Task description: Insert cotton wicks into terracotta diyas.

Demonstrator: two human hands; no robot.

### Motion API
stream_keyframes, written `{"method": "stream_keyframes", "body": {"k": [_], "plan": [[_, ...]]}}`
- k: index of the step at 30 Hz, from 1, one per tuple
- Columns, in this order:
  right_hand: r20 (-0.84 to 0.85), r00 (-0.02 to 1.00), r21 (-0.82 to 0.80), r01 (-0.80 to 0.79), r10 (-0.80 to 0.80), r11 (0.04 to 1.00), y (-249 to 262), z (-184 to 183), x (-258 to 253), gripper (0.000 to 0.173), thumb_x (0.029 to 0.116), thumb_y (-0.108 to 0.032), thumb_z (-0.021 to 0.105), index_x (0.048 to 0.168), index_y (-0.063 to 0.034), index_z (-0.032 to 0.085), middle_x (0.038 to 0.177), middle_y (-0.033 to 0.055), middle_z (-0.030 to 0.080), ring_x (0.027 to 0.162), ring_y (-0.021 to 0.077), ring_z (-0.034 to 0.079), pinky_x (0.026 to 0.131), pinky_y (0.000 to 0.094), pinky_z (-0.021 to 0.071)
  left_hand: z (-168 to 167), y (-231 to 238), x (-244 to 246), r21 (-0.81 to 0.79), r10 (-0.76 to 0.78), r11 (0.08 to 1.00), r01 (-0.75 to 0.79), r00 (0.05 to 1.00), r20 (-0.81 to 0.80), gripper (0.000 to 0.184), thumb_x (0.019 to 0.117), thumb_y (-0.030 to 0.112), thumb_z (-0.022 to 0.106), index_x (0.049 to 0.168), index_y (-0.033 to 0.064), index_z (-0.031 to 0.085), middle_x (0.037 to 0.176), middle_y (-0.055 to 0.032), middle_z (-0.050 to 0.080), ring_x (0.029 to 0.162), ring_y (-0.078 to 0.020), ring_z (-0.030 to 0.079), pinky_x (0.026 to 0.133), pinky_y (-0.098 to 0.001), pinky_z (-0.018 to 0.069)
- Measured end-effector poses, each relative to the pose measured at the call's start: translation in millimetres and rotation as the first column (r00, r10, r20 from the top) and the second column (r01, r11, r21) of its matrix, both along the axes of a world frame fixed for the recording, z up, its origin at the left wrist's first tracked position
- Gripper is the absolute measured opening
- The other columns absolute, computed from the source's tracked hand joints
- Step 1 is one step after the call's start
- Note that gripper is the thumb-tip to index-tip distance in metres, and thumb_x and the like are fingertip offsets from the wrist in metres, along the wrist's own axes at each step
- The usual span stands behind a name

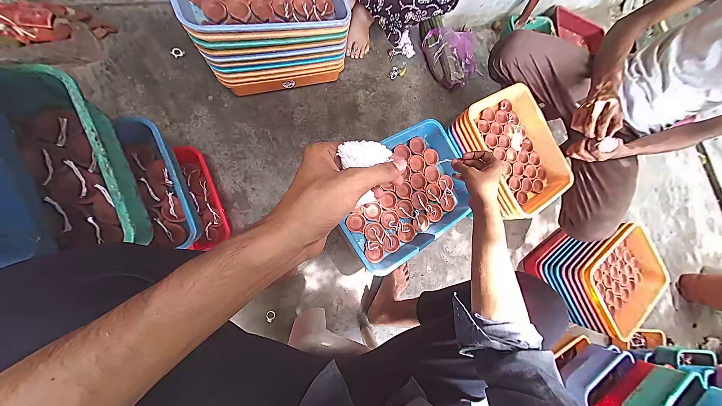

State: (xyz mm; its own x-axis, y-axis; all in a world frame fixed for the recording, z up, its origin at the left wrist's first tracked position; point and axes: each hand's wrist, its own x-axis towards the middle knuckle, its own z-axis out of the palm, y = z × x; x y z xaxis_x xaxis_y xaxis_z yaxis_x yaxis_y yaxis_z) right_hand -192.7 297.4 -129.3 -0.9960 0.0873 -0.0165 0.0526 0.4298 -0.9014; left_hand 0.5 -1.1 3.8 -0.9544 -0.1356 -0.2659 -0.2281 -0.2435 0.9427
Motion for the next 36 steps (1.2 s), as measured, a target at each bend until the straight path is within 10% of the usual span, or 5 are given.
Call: {"method": "stream_keyframes", "body": {"k": [9, 28, 36], "plan": [[-0.022, 0.995, 0.251, 0.098, -0.095, 0.963, 14.4, -90.2, -34.4, 0.032, 0.0788, -0.009, 0.081, 0.106, -0.0008, 0.067, 0.091, 0.0119, 0.074, 0.084, 0.0237, 0.071, 0.08, 0.0487, 0.0568, -4.5, -5.1, -1.2, -0.004, 0.007, 1.0, -0.007, 1.0, 0.013, 0.016, 0.0933, 0.017, 0.076, 0.104, 0.0047, 0.077, 0.091, -0.0071, 0.076, 0.075, -0.0148, 0.07, 0.069, -0.026, 0.0591], [0.058, 0.996, 0.465, 0.032, -0.067, 0.884, 26.1, -90.6, -5.5, 0.028, 0.0787, -0.011, 0.079, 0.103, 0.0003, 0.07, 0.093, 0.0148, 0.076, 0.09, 0.0314, 0.072, 0.083, 0.0583, 0.0545, -2.8, -1.7, -0.9, 0.049, -0.063, 0.997, 0.062, 0.998, 0.015, 0.018, 0.0968, 0.02, 0.072, 0.104, 0.0043, 0.078, 0.088, -0.0068, 0.075, 0.074, -0.013, 0.069, 0.069, -0.0252, 0.0576], [-0.028, 0.991, 0.432, 0.129, -0.129, 0.893, 31.2, -62.5, 21.9, 0.02, 0.0831, -0.021, 0.075, 0.099, -0.0089, 0.072, 0.084, 0.0127, 0.07, 0.075, 0.0321, 0.067, 0.065, 0.0575, 0.0507, -1.1, -0.8, 7.6, 0.133, -0.162, 0.978, 0.159, 0.987, 0.016, 0.025, 0.102, 0.027, 0.063, 0.111, 0.0086, 0.077, 0.095, -0.0055, 0.074, 0.078, -0.0128, 0.067, 0.07, -0.0249, 0.0561]]}}
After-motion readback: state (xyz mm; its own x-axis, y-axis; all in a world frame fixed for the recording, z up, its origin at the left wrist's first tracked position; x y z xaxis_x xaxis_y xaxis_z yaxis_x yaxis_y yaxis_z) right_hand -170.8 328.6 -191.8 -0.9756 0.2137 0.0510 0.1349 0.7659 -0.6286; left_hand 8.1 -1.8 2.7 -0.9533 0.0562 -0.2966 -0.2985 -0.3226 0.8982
